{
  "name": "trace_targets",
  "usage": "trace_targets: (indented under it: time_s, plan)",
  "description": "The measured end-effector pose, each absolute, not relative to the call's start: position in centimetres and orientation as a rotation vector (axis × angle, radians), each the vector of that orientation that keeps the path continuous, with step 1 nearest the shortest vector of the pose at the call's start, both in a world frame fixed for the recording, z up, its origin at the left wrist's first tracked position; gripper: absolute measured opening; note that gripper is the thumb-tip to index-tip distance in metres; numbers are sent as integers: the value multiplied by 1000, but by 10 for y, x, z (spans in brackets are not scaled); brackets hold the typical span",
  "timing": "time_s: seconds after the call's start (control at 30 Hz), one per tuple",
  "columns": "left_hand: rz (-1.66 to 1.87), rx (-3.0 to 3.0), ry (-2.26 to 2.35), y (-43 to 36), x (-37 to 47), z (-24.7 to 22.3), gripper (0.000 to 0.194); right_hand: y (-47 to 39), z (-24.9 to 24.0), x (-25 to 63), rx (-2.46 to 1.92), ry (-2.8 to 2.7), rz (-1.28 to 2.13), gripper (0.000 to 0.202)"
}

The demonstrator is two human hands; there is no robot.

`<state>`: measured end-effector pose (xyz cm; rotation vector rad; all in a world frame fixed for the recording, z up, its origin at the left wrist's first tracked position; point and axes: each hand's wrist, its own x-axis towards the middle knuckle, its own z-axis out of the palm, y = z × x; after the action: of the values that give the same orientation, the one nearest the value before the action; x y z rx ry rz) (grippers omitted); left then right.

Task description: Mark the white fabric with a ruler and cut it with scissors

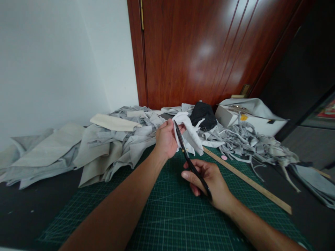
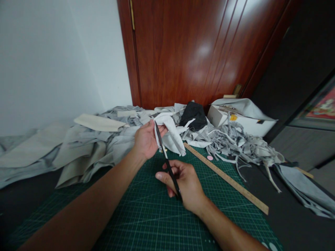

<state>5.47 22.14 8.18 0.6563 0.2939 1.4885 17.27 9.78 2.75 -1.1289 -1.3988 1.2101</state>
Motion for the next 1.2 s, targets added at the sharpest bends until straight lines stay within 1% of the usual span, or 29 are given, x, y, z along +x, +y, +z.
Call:
trace_targets:
  time_s: [0.23, 0.37, 0.57, 0.8, 1.07, 1.2]
  plan:
    - [1483, 673, 312, 222, 58, 79, 18, 97, 23, 174, -1035, -1372, 1260, 48]
    - [1487, 663, 324, 222, 60, 77, 21, 98, 19, 174, -1011, -1359, 1279, 48]
    - [1520, 711, 326, 223, 59, 75, 19, 97, 23, 174, -1061, -1376, 1265, 49]
    - [1546, 759, 278, 224, 57, 74, 24, 97, 27, 171, -1097, -1363, 1270, 51]
    - [1468, 722, 258, 226, 46, 81, 15, 99, 25, 175, -1077, -1367, 1267, 50]
    - [1408, 750, 305, 228, 32, 91, 23, 101, 24, 177, -1080, -1378, 1285, 49]
